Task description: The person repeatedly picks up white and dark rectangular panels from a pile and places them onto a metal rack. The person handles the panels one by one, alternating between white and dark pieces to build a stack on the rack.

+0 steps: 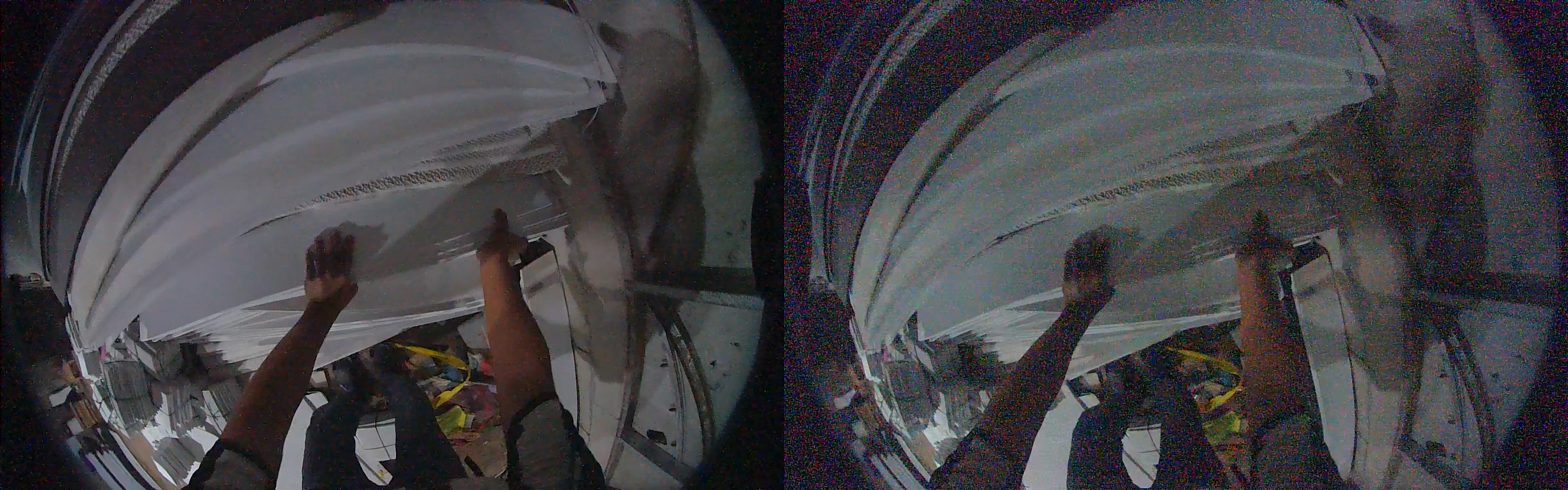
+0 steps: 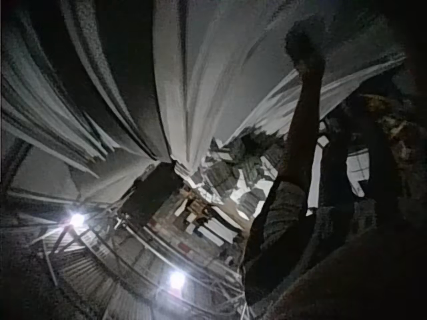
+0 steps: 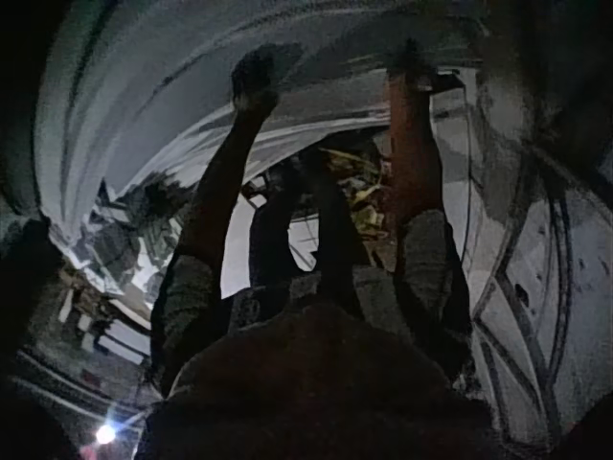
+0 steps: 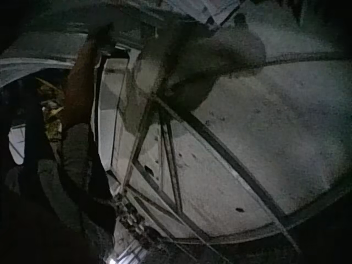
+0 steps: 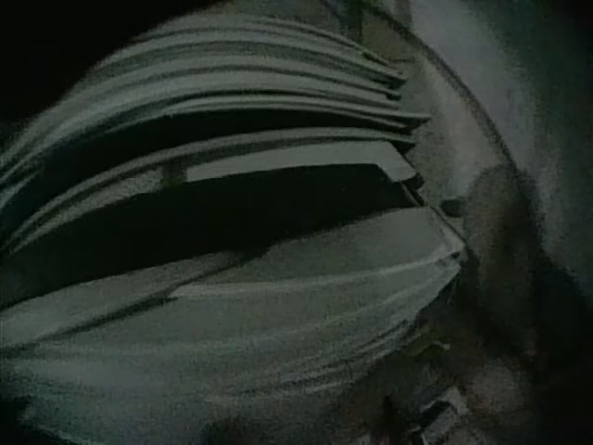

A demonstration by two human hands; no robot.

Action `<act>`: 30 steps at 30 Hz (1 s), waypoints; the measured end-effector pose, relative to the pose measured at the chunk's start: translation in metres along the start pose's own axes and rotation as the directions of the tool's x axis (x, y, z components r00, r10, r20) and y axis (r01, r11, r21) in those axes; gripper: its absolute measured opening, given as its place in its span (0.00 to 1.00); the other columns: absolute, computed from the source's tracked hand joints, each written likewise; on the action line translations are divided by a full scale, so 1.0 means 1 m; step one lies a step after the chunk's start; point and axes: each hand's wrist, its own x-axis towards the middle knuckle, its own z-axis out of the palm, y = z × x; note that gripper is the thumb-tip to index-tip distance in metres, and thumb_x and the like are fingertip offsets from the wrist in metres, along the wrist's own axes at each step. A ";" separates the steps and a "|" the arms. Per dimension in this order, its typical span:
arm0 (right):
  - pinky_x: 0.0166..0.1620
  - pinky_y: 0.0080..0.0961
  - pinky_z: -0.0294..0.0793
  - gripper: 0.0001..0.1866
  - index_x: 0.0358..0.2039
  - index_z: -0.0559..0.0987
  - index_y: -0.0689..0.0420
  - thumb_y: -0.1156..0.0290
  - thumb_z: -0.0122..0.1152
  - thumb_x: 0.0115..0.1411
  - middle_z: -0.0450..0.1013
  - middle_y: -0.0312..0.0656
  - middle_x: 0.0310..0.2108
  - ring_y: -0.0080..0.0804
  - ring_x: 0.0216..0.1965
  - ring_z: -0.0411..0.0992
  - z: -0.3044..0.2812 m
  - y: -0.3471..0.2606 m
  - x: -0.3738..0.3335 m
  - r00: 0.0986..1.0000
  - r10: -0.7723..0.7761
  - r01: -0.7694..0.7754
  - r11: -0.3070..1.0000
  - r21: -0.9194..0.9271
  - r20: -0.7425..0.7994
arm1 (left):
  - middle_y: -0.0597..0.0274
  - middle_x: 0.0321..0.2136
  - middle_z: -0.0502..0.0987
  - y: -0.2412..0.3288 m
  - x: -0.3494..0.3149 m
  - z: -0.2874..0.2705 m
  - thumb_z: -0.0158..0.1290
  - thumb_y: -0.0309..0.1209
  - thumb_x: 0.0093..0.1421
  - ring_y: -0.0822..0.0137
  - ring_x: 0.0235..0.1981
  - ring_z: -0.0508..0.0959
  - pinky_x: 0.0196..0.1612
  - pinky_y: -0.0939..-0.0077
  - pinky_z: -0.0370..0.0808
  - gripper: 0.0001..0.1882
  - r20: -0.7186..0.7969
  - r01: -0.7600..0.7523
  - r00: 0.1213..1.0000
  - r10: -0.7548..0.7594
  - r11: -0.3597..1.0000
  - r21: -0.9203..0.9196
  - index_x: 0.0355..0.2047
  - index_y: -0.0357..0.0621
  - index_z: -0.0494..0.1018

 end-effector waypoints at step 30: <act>0.68 0.51 0.59 0.26 0.65 0.70 0.50 0.50 0.47 0.73 0.63 0.51 0.68 0.51 0.69 0.60 -0.009 0.057 -0.197 0.272 -0.427 0.953 -0.006 -0.304 0.862 | 0.54 0.75 0.52 -0.121 -0.094 -0.064 0.67 0.36 0.50 0.44 0.75 0.52 0.71 0.39 0.55 0.53 0.095 0.304 0.945 -0.312 0.949 0.088 0.75 0.61 0.54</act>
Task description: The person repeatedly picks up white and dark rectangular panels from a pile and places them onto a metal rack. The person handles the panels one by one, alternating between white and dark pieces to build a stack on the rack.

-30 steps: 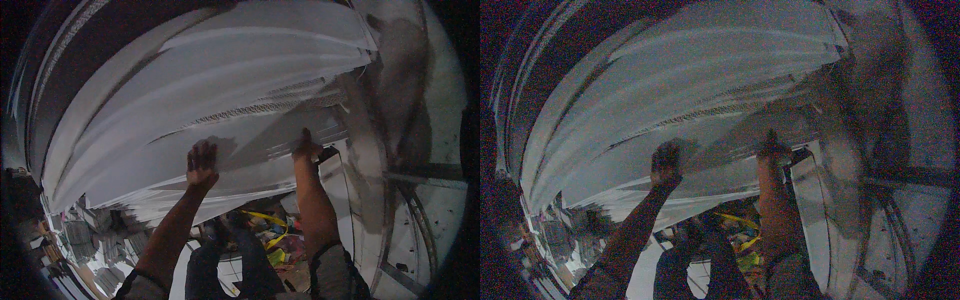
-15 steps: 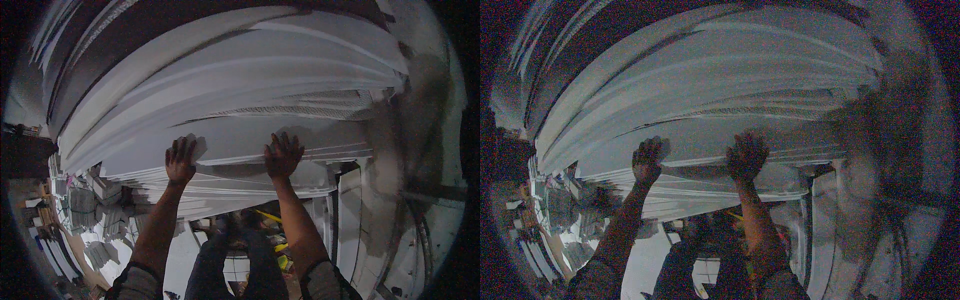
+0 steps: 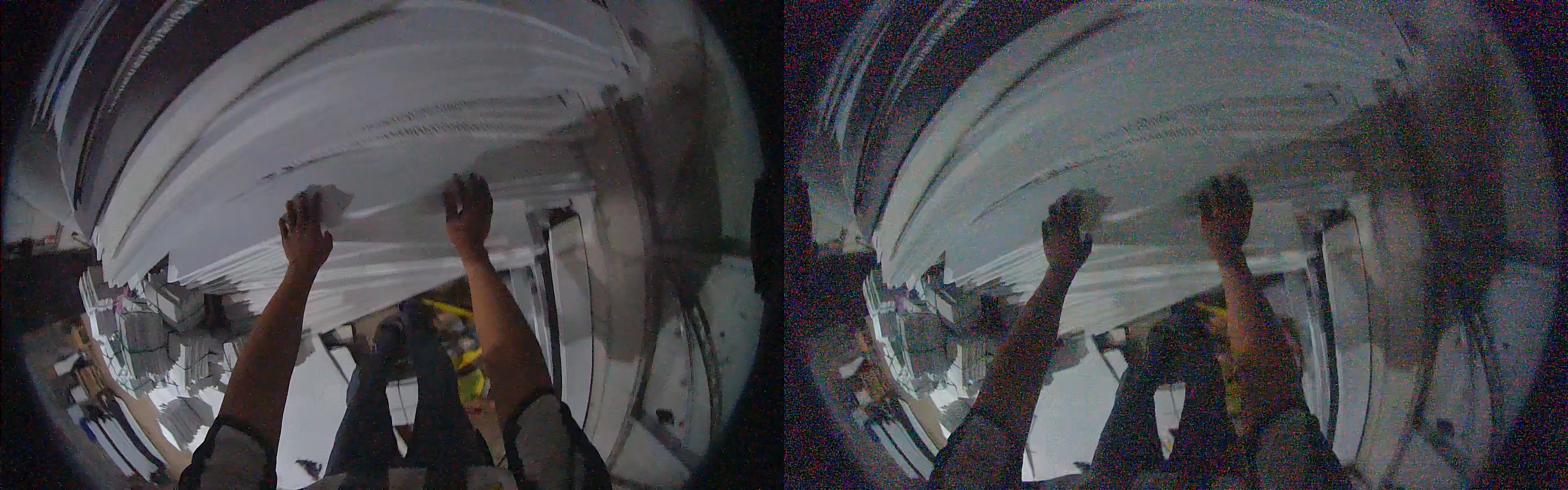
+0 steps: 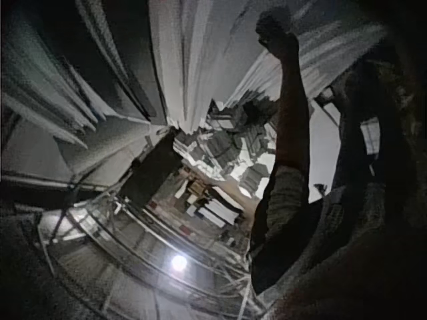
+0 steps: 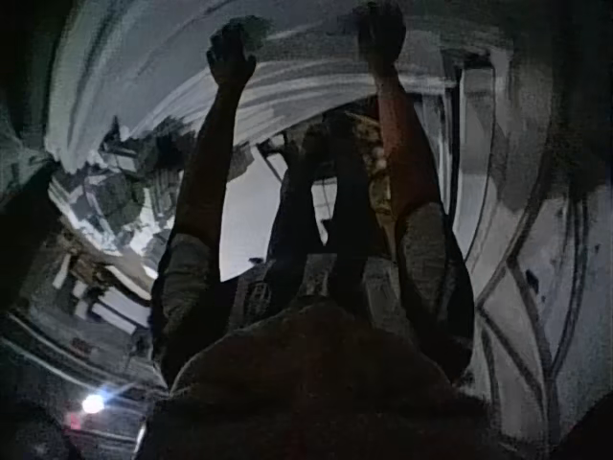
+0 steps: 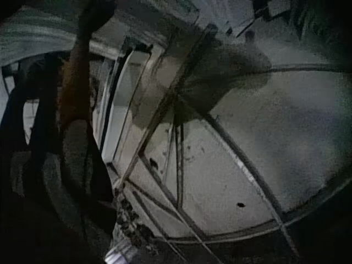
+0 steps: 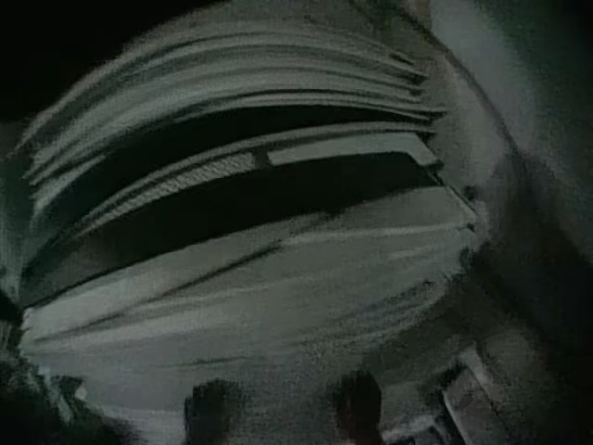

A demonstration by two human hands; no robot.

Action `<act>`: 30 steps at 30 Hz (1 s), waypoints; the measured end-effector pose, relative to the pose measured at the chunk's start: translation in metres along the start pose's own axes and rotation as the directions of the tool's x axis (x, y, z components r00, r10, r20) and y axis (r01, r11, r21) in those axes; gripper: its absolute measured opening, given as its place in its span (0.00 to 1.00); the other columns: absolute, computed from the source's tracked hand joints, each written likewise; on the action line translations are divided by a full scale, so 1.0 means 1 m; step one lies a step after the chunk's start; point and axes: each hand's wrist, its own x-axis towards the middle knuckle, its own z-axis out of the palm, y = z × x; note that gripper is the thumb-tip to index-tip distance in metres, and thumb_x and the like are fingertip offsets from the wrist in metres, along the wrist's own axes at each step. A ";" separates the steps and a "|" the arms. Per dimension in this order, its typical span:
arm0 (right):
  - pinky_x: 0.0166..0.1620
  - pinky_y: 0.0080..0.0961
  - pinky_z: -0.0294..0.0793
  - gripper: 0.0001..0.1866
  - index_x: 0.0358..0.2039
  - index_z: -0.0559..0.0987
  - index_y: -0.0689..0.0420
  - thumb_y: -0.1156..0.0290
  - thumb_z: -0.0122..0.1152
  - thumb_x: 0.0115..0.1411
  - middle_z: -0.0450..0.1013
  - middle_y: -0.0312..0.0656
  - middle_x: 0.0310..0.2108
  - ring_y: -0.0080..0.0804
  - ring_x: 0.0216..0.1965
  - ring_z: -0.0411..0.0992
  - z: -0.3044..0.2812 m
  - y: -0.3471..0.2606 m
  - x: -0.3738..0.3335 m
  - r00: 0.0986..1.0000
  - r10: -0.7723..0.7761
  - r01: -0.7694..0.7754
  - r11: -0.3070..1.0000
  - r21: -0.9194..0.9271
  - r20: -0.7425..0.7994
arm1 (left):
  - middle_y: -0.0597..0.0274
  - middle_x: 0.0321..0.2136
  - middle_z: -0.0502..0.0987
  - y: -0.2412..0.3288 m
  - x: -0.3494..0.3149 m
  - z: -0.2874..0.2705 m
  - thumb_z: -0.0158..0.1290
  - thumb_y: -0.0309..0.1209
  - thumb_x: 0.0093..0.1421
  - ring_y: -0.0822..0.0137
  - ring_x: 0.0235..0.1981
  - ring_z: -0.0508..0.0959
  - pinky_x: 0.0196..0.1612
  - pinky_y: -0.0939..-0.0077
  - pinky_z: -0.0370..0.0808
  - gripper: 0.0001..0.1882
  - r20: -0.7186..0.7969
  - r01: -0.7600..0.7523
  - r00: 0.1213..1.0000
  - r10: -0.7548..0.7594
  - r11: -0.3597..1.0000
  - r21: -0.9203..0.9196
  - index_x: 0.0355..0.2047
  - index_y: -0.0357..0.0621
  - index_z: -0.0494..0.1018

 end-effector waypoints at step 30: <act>0.58 0.51 0.71 0.28 0.60 0.74 0.58 0.55 0.61 0.65 0.71 0.57 0.57 0.60 0.58 0.70 -0.238 -0.016 -0.384 0.285 0.949 -0.937 0.305 0.167 -0.134 | 0.39 0.64 0.65 0.267 -0.257 0.057 0.65 0.41 0.53 0.41 0.63 0.68 0.64 0.47 0.67 0.35 0.039 -0.785 0.460 0.887 0.426 -0.449 0.60 0.44 0.70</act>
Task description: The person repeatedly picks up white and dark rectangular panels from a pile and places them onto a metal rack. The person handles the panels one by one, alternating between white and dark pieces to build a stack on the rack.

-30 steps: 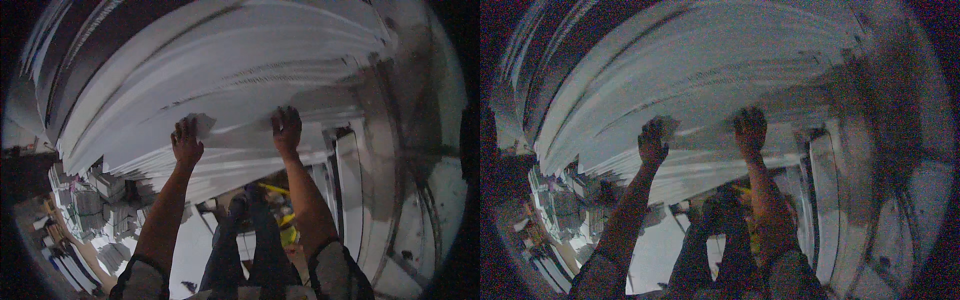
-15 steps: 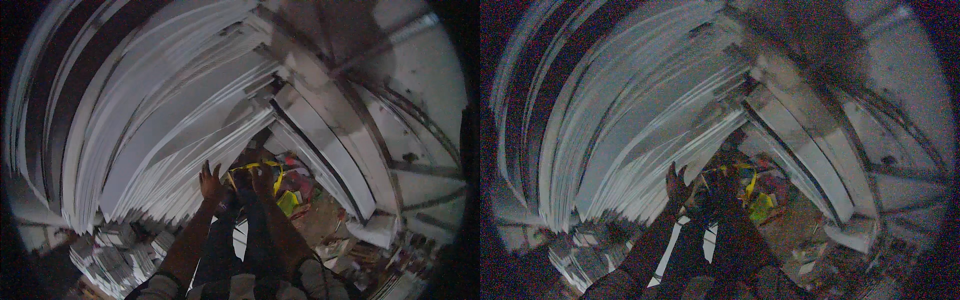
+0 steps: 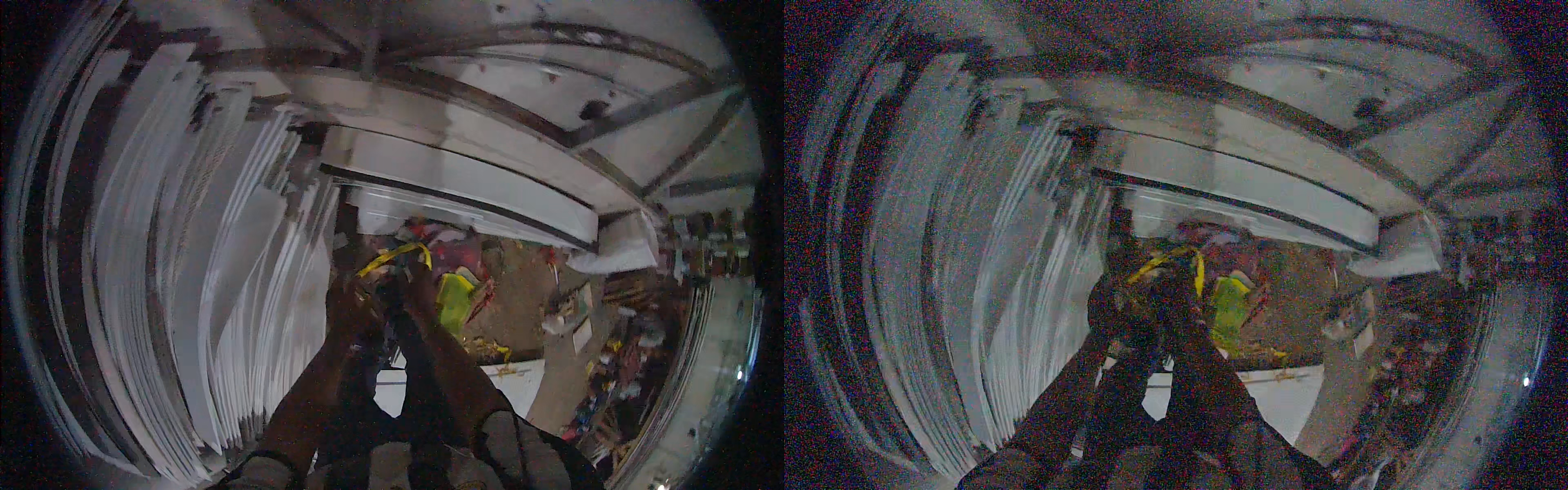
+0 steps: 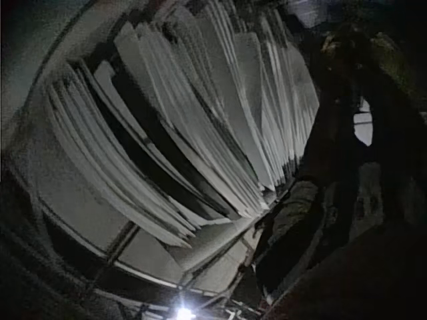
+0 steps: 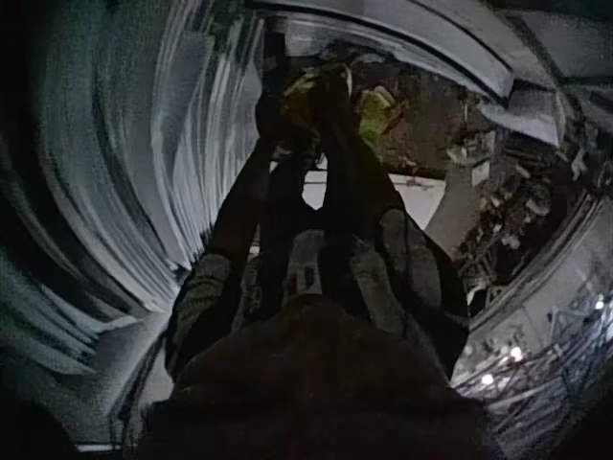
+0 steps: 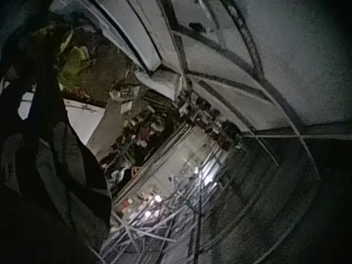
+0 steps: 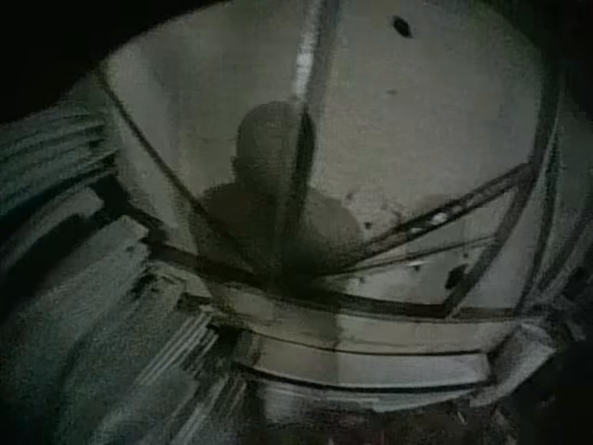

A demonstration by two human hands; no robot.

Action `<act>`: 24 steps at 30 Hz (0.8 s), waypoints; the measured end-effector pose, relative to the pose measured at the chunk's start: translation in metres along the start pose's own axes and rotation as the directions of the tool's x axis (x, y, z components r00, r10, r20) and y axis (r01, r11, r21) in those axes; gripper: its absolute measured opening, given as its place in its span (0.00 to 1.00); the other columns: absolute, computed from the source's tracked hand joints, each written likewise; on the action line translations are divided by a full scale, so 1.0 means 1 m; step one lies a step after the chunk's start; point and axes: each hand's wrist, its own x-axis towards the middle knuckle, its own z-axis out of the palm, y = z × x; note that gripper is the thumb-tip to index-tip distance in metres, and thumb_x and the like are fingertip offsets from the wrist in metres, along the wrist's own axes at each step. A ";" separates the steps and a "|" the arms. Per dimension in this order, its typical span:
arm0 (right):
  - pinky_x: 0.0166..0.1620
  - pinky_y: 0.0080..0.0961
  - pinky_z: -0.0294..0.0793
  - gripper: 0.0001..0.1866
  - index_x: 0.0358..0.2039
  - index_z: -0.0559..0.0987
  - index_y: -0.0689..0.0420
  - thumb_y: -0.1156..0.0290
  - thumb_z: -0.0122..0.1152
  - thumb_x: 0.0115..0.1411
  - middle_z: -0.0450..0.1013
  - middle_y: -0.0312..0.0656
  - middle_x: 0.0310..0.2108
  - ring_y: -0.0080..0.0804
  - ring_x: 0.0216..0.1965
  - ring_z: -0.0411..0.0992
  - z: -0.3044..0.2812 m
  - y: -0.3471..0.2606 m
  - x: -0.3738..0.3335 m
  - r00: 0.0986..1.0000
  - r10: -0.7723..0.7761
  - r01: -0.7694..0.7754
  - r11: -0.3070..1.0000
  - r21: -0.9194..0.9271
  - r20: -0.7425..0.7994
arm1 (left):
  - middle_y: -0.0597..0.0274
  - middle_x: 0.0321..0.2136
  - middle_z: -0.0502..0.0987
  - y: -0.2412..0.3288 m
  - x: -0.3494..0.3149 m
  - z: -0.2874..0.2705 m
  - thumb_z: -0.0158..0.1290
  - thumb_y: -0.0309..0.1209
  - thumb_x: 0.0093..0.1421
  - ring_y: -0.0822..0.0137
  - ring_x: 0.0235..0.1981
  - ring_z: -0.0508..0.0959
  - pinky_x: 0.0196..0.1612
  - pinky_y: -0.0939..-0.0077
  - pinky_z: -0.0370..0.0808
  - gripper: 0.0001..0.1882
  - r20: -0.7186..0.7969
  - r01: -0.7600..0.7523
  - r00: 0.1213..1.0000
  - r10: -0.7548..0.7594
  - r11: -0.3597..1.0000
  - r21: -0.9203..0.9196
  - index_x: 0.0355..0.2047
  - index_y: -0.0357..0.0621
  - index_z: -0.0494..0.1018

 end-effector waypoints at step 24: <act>0.52 0.47 0.75 0.20 0.55 0.78 0.54 0.63 0.62 0.64 0.76 0.53 0.49 0.56 0.50 0.75 -0.090 0.179 0.061 0.960 0.231 -0.214 0.970 0.117 -0.157 | 0.41 0.58 0.71 0.150 0.078 0.138 0.67 0.40 0.55 0.40 0.59 0.72 0.62 0.47 0.70 0.33 0.085 -0.122 0.987 0.134 0.984 -0.127 0.57 0.37 0.71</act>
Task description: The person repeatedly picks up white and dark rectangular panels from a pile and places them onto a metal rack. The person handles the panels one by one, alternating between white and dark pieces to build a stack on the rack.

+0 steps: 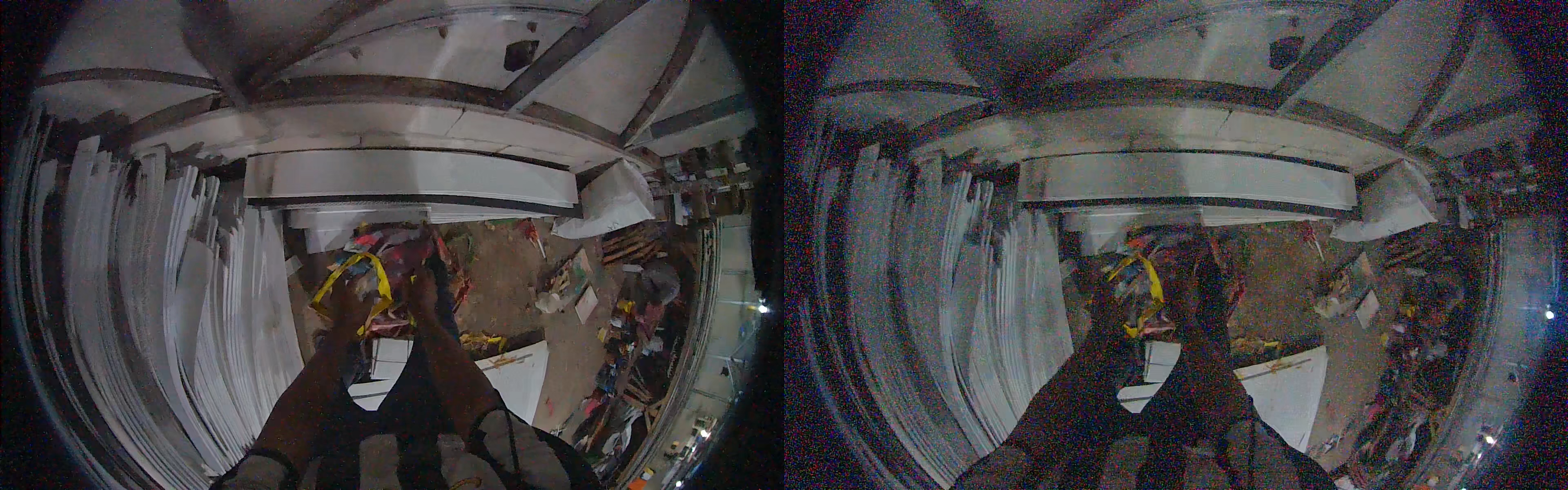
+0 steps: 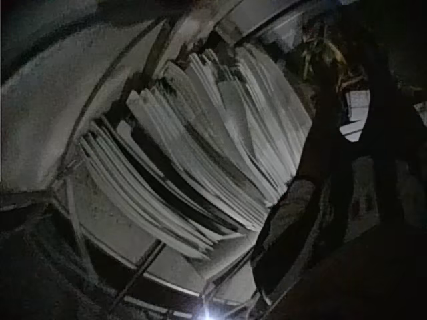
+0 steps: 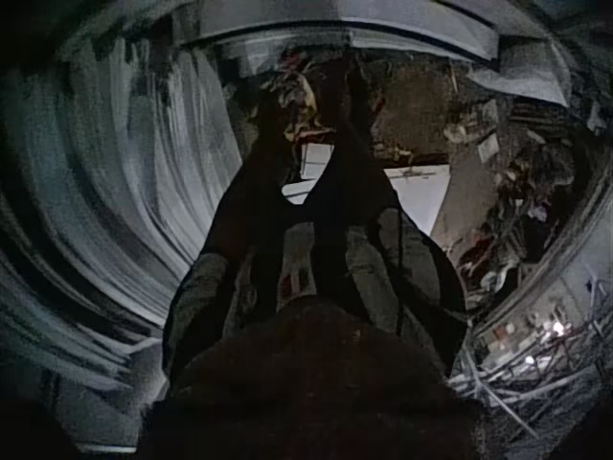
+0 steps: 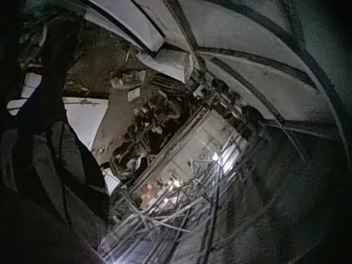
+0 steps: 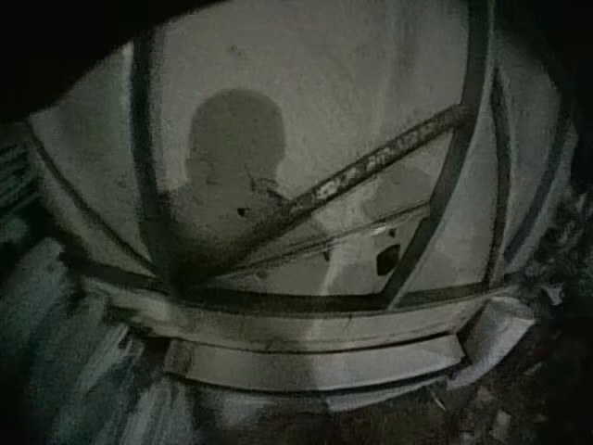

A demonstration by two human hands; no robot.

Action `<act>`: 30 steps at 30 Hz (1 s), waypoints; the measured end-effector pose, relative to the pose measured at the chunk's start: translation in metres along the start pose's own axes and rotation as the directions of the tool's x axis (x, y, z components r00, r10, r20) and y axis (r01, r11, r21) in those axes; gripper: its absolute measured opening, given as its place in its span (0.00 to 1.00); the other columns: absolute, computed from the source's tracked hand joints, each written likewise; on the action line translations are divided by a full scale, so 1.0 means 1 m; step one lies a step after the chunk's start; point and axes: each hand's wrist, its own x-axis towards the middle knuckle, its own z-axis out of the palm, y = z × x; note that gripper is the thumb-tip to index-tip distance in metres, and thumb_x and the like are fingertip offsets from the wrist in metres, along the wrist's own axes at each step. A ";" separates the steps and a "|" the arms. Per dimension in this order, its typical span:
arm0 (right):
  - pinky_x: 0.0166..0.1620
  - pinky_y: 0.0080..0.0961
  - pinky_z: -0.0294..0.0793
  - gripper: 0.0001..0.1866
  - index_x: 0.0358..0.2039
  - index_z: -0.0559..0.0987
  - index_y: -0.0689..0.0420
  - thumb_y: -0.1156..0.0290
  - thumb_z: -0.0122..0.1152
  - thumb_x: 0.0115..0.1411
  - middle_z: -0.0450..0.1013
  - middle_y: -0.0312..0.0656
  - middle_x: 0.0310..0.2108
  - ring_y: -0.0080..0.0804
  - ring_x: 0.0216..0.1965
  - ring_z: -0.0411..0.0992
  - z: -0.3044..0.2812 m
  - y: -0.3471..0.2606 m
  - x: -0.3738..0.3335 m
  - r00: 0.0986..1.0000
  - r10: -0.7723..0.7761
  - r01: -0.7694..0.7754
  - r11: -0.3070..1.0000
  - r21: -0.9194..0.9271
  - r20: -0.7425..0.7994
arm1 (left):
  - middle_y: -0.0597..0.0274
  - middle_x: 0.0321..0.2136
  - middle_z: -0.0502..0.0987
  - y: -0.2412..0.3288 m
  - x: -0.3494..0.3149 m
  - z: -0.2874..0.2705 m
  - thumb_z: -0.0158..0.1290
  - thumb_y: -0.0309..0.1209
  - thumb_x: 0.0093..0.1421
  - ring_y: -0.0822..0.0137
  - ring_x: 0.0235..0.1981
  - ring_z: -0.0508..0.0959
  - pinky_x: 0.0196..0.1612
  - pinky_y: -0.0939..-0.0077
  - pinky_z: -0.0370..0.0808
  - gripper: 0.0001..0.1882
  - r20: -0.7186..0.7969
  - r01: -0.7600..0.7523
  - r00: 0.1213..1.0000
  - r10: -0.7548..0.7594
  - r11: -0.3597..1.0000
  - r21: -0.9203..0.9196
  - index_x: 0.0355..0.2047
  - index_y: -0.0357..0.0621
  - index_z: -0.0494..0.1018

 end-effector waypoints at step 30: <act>0.50 0.40 0.79 0.35 0.61 0.72 0.59 0.72 0.75 0.51 0.77 0.47 0.52 0.41 0.51 0.76 0.033 0.377 0.387 0.866 0.439 -0.296 0.835 0.463 -0.238 | 0.43 0.55 0.74 0.028 0.259 0.410 0.65 0.42 0.59 0.48 0.51 0.78 0.53 0.52 0.75 0.31 0.038 0.420 0.906 -0.421 0.886 -0.195 0.57 0.38 0.70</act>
